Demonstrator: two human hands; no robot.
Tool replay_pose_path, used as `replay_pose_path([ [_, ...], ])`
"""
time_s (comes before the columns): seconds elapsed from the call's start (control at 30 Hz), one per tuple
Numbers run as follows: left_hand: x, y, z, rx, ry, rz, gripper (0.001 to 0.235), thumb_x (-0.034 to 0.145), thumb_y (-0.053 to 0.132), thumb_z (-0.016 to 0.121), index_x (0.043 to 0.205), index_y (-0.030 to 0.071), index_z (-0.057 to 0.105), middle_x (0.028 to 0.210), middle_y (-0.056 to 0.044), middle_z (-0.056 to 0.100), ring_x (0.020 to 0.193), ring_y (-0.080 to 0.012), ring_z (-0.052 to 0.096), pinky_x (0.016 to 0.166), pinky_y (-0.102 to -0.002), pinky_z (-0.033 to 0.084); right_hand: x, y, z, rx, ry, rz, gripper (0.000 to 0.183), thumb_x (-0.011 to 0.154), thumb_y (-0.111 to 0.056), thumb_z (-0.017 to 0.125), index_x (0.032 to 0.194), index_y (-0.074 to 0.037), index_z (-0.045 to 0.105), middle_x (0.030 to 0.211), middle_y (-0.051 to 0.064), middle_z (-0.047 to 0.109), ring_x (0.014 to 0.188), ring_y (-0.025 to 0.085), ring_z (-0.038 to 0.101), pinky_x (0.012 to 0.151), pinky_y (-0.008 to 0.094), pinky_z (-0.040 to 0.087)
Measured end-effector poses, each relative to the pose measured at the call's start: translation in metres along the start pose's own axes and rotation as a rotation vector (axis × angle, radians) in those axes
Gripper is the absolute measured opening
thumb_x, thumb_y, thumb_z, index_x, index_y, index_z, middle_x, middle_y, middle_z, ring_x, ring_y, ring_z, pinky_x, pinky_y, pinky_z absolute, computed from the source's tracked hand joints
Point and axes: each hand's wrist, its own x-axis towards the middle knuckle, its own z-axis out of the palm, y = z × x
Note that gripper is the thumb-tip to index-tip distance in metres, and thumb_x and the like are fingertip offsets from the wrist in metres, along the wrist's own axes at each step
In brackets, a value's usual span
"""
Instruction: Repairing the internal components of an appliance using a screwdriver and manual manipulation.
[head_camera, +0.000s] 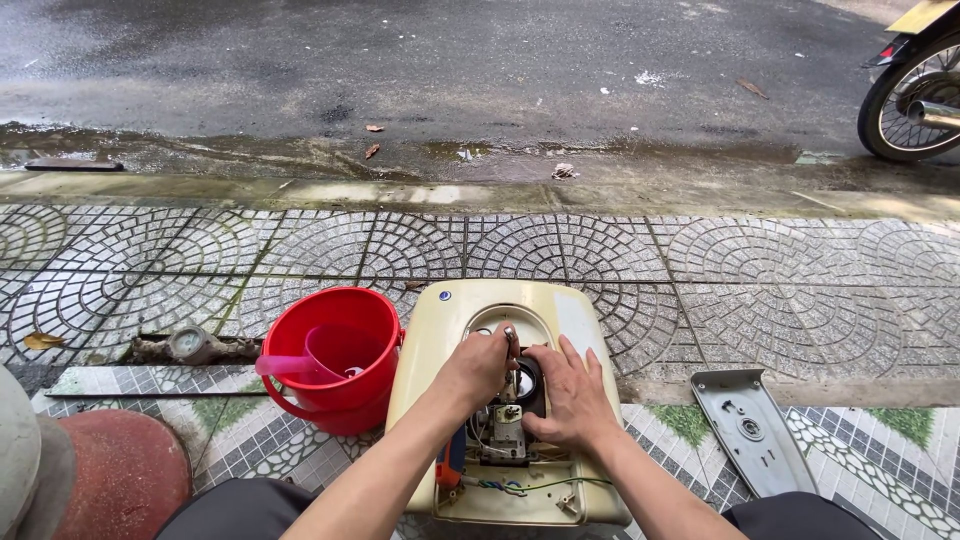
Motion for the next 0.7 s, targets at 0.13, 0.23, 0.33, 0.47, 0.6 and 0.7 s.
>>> replay_pose_path([
  [0.13, -0.009, 0.019, -0.021, -0.110, -0.028, -0.112, 0.014, 0.092, 0.003, 0.068, 0.101, 0.010, 0.059, 0.079, -0.010, 0.076, 0.074, -0.0256, 0.078, 0.061, -0.044, 0.056, 0.002, 0.005, 0.006, -0.006, 0.025, -0.001, 0.096, 0.067, -0.054, 0.073, 0.149, -0.029, 0.029, 0.153, 0.007, 0.046, 0.152, 0.036, 0.023, 0.118, 0.067, 0.014],
  [0.23, -0.010, 0.040, -0.049, -0.248, -0.010, -0.206, 0.008, 0.096, 0.003, 0.065, 0.099, 0.008, 0.059, 0.088, -0.012, 0.076, 0.084, -0.0186, 0.080, 0.070, -0.030, 0.065, 0.002, -0.003, -0.006, 0.000, 0.018, 0.008, 0.092, 0.066, -0.050, 0.072, 0.146, -0.029, 0.032, 0.150, 0.004, 0.048, 0.150, 0.038, 0.026, 0.118, 0.069, 0.015],
  [0.33, -0.009, 0.045, -0.067, -0.386, 0.093, -0.207, 0.014, 0.095, -0.006, 0.057, 0.092, 0.008, 0.060, 0.082, -0.009, 0.074, 0.078, -0.0163, 0.076, 0.063, -0.026, 0.061, 0.003, 0.008, 0.008, -0.065, 0.017, -0.022, 0.095, 0.069, -0.058, 0.072, 0.148, -0.030, 0.028, 0.154, 0.003, 0.044, 0.151, 0.037, 0.022, 0.118, 0.069, 0.015],
  [0.47, -0.011, 0.034, -0.065, -0.441, 0.168, -0.132, 0.017, 0.092, -0.007, 0.052, 0.087, 0.009, 0.055, 0.081, -0.005, 0.069, 0.073, -0.0146, 0.072, 0.062, -0.025, 0.056, 0.001, -0.011, -0.017, -0.037, -0.031, 0.004, 0.086, 0.070, -0.052, 0.073, 0.148, -0.039, 0.037, 0.155, 0.000, 0.042, 0.151, 0.037, 0.022, 0.116, 0.072, 0.015],
  [0.6, -0.015, 0.031, -0.066, -0.342, 0.112, -0.192, 0.016, 0.090, -0.005, 0.060, 0.091, 0.011, 0.059, 0.079, -0.006, 0.074, 0.075, -0.0156, 0.077, 0.063, -0.030, 0.059, 0.002, -0.019, -0.026, -0.054, -0.110, 0.046, 0.074, 0.075, -0.054, 0.069, 0.144, -0.054, 0.042, 0.159, -0.002, 0.035, 0.153, 0.035, 0.017, 0.118, 0.072, 0.012],
  [0.7, -0.016, 0.024, -0.062, -0.323, 0.134, -0.155, 0.017, 0.090, -0.005, 0.060, 0.090, 0.011, 0.058, 0.076, -0.005, 0.073, 0.070, -0.0155, 0.075, 0.061, -0.030, 0.058, 0.003, -0.013, -0.019, -0.070, -0.116, 0.038, 0.071, 0.076, -0.057, 0.070, 0.142, -0.058, 0.044, 0.161, -0.001, 0.031, 0.153, 0.035, 0.015, 0.117, 0.072, 0.012],
])
